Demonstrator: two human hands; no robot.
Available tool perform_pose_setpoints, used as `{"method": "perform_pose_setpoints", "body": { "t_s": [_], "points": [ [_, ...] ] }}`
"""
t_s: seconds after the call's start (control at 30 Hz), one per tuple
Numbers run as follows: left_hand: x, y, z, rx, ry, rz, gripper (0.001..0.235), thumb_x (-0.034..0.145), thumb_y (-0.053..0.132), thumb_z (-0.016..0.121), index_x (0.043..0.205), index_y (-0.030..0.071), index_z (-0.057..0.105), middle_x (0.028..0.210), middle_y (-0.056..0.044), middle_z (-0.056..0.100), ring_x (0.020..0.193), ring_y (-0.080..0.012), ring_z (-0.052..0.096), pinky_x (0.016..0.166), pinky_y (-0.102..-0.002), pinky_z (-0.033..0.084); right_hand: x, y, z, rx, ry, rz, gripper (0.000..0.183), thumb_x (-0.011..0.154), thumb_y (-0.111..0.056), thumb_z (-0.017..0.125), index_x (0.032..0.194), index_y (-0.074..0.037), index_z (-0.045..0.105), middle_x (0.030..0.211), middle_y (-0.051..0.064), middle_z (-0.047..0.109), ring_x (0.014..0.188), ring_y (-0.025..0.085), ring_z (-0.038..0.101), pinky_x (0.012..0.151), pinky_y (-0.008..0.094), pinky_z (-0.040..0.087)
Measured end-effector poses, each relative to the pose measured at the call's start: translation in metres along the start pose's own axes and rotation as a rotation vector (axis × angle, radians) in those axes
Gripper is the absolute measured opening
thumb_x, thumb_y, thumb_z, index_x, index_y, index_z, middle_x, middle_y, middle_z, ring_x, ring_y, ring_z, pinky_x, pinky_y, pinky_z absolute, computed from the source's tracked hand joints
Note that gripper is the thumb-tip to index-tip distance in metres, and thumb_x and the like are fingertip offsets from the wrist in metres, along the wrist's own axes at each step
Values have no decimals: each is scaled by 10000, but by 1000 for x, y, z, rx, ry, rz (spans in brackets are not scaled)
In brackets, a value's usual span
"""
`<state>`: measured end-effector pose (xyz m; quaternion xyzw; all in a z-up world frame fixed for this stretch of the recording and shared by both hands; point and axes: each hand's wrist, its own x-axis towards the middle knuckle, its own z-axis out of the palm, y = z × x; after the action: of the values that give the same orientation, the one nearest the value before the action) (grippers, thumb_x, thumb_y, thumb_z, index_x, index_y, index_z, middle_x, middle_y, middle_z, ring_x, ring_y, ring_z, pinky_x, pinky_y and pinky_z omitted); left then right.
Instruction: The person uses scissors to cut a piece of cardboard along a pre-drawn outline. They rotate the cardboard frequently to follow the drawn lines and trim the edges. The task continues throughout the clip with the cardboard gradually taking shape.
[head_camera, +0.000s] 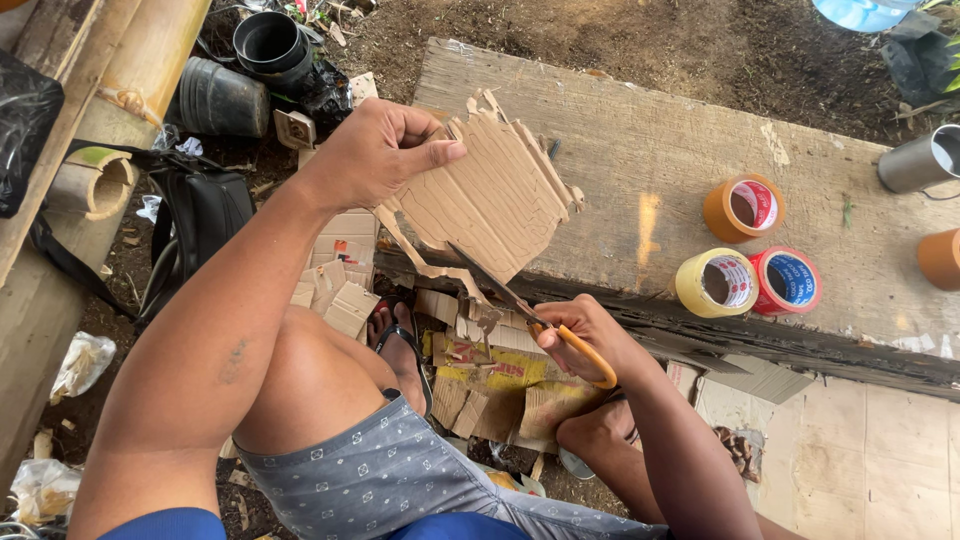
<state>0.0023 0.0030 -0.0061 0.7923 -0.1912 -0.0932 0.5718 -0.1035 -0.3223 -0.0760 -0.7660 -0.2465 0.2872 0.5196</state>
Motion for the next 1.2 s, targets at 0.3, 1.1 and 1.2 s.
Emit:
{"method": "perform_pose_setpoints", "body": {
  "t_s": [0.3, 1.1, 1.2],
  "points": [
    [3, 4, -17, 282, 150, 61, 359, 1009, 382, 650, 785, 101, 674, 611, 23, 597, 496, -45, 513, 443, -252, 444, -34, -5, -38, 389, -53, -309, 670, 904, -721, 664, 782, -64, 627, 691, 18, 658, 641, 112, 651, 581, 261, 503],
    [9, 6, 94, -460, -46, -200, 386, 921, 273, 740, 1201, 24, 644, 1076, -55, 709, 993, -136, 702, 889, -283, 617, -5, 20, -47, 307, 1155, -268, 386, 871, -108, 872, 937, -99, 492, 885, -25, 460, 791, 66, 432, 717, 215, 392],
    [6, 2, 96, -339, 51, -135, 336, 912, 198, 741, 1184, 20, 658, 1017, -43, 713, 932, -109, 704, 840, -269, 612, -6, 23, -43, 162, 1200, -263, 398, 888, -92, 879, 934, -79, 485, 888, -19, 447, 801, 78, 414, 729, 230, 374]
  ]
}}
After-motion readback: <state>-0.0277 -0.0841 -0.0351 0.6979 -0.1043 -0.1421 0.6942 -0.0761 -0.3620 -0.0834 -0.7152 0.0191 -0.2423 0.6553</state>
